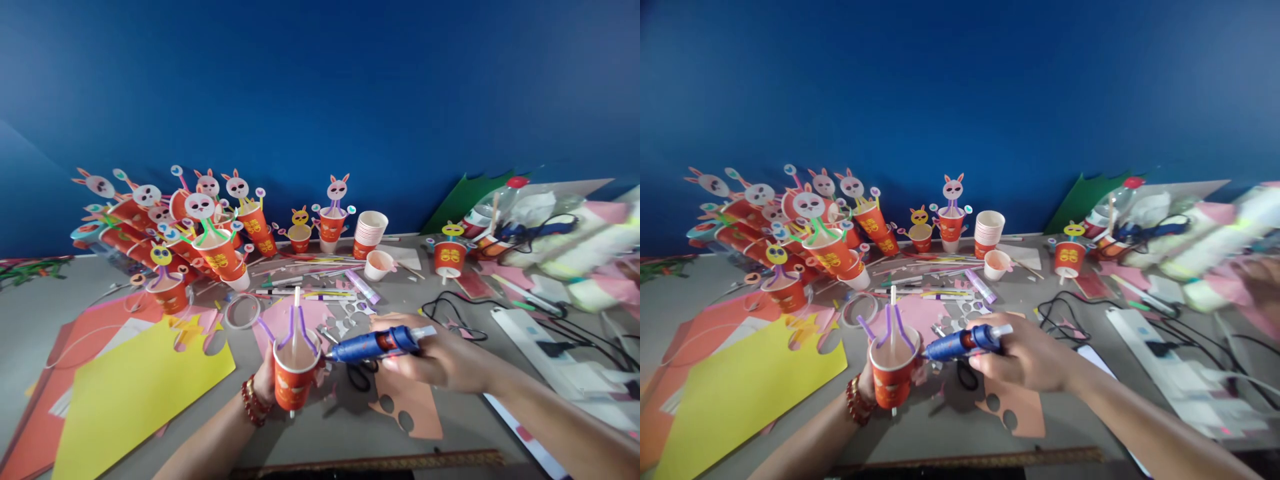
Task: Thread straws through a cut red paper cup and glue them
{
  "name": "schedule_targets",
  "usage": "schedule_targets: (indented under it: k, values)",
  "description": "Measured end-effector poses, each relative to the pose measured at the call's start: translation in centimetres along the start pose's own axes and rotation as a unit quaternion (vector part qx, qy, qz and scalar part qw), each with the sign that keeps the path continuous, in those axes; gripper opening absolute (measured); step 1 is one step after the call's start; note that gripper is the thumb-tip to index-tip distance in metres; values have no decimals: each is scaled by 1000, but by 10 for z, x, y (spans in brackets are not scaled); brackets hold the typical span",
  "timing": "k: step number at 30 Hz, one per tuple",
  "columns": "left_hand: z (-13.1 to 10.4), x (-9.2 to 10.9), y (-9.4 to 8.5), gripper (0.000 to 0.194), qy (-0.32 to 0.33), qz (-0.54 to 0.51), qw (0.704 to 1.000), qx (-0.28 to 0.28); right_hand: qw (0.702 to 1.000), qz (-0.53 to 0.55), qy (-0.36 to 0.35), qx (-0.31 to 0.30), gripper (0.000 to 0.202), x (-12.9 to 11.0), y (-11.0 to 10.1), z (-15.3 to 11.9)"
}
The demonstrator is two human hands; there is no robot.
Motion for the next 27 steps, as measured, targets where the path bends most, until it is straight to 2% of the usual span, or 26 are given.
schedule_targets:
  k: [3, 4, 10, 17, 27]
  values:
    - [-1, 1, 2, 70, 6, 5, 1000, 1, 995, -20, -7, -99, 15, -2, 18, 0]
    - [-1, 2, 3, 69, 10, 6, 1000, 2, 994, -23, -4, -105, 16, -1, 19, 0]
    - [-1, 2, 5, 66, 10, -6, 1000, -2, 993, 2, 2, -121, 18, 2, 23, 0]
    - [-2, 2, 3, 73, 0, -3, 1000, -1, 990, 13, 38, -134, 18, 5, 25, 1]
    - [-1, 3, 7, 67, 7, 5, 1000, -10, 988, 25, 43, -148, 19, 9, 30, -1]
Point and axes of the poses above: each hand's wrist, its own z-axis towards the middle knuckle, its own y-axis out of the palm, x = y × z, the point moved 10 cm from there along z, towards the middle knuckle, and after that the axes turned 11 degrees about -z, right-handed, at the moved point
